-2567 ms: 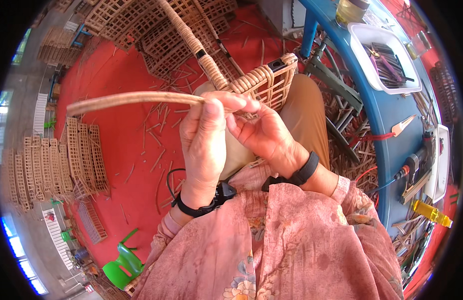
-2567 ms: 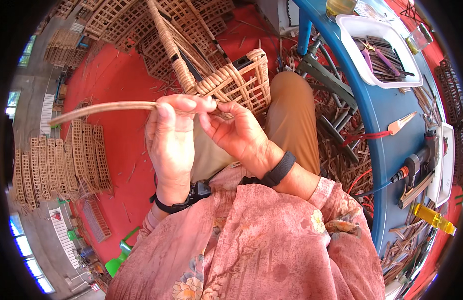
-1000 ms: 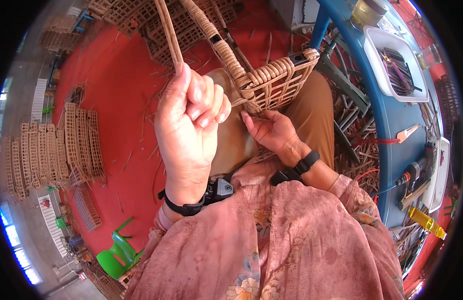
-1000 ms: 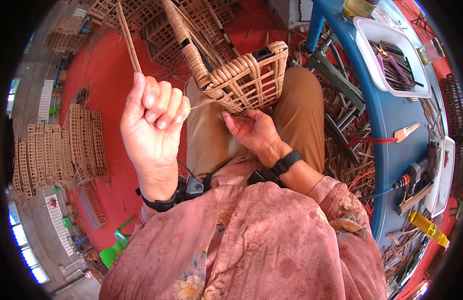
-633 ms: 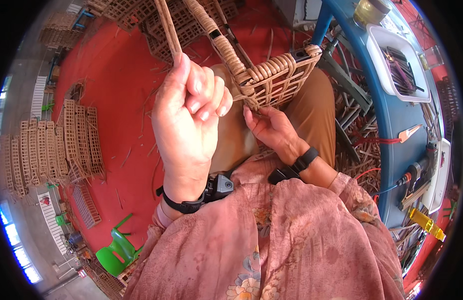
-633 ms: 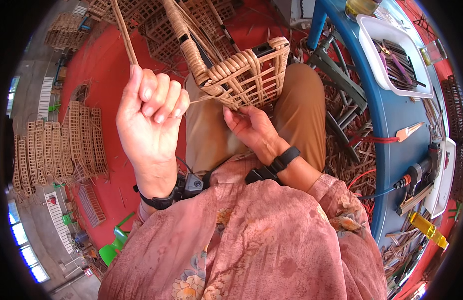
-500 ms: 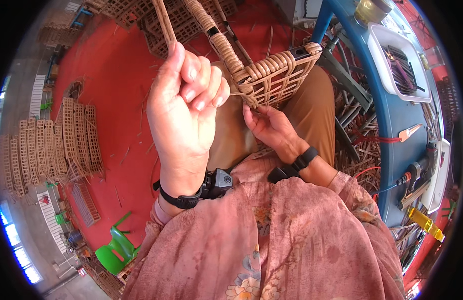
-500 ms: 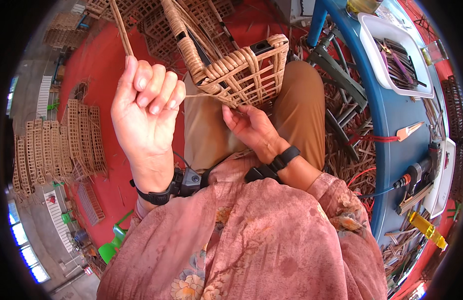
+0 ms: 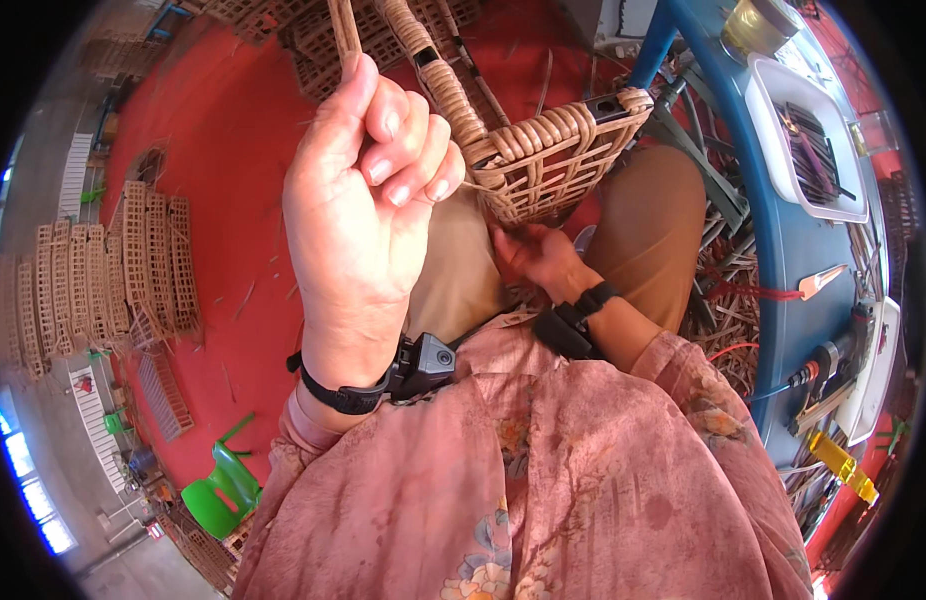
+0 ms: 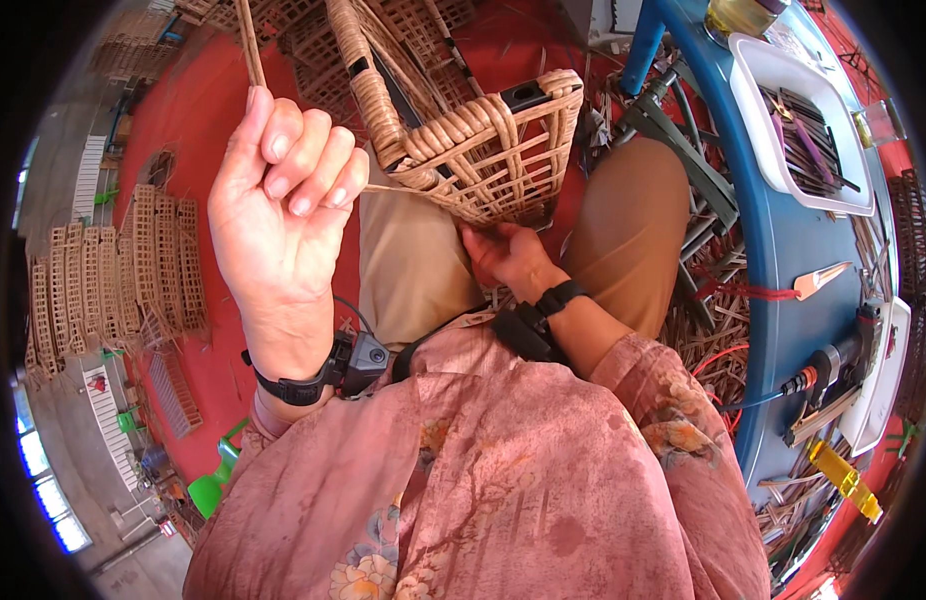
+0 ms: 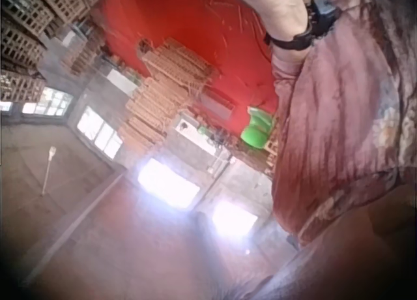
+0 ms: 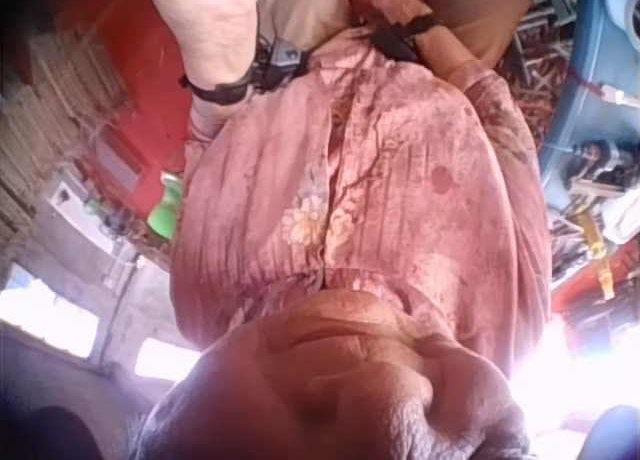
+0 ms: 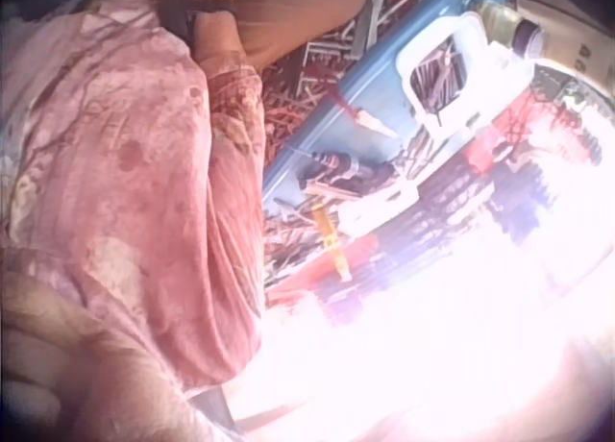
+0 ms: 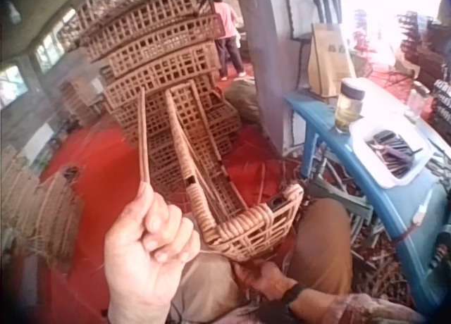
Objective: Assembling a bamboo chair by weaving strips and using a pneumatic staple gun.
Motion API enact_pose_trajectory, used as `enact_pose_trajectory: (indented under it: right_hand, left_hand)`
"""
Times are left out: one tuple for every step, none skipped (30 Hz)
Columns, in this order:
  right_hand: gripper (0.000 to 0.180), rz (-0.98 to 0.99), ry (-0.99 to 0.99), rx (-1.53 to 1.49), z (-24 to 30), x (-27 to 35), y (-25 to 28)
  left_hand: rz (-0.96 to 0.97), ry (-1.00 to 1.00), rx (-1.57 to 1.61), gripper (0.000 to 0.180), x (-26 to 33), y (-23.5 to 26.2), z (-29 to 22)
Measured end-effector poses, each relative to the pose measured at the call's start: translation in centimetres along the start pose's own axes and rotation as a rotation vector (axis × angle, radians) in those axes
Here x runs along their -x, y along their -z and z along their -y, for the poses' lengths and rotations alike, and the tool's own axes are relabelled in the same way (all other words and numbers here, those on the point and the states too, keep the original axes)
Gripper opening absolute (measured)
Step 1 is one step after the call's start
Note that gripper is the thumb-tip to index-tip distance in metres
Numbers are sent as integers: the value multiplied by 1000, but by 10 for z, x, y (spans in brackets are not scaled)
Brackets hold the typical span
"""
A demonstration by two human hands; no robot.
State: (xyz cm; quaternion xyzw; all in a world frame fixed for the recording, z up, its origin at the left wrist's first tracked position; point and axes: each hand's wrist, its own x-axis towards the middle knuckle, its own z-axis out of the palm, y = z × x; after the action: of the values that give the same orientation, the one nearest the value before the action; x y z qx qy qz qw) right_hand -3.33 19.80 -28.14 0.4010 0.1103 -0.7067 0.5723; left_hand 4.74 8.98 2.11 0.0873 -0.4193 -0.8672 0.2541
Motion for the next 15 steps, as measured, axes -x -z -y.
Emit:
enact_pose_trajectory:
  right_hand:
    - [35,-45,49,21,3,-9,3]
    - [35,-42,45,20,5,-17,9]
    - [34,-57,44,1,7,-22,13]
    - [33,-73,44,-20,9,-26,17]
    - [33,-72,39,-21,14,-30,21]
    - [32,-17,15,11,17,-31,23]
    - [30,39,-8,42,20,-33,26]
    - [30,37,-12,37,22,-35,28]
    - [31,53,-39,44,23,-38,29]
    - [31,69,-64,50,24,-40,30]
    - [31,69,-67,45,25,-42,32]
    - [32,50,-46,61,24,-43,33]
    - [33,31,-25,77,23,-44,33]
    - [33,31,-29,72,24,-45,34]
    - [36,78,-66,57,26,-46,37]
  left_hand:
    - [2,10,-7,41,-1,-1,0]
    - [4,21,-15,41,-1,-1,-1]
    - [2,20,-20,41,-2,-2,0]
    - [7,21,-23,41,-2,-2,0]
    - [11,23,-24,40,-3,-2,1]
    - [8,26,-29,40,-3,-3,1]
    - [9,19,-27,40,-3,-4,1]
    - [10,14,-24,40,-4,-4,2]
    - [9,17,-29,40,-4,-5,1]
    - [6,21,-23,40,-5,-6,1]
    - [2,25,-18,40,-6,-6,1]
    - [0,27,-23,40,-7,-6,0]
    - [-8,39,-11,40,-8,-7,0]
    - [-15,50,2,40,-9,-7,-1]
    - [-16,56,1,40,-11,-8,-1]
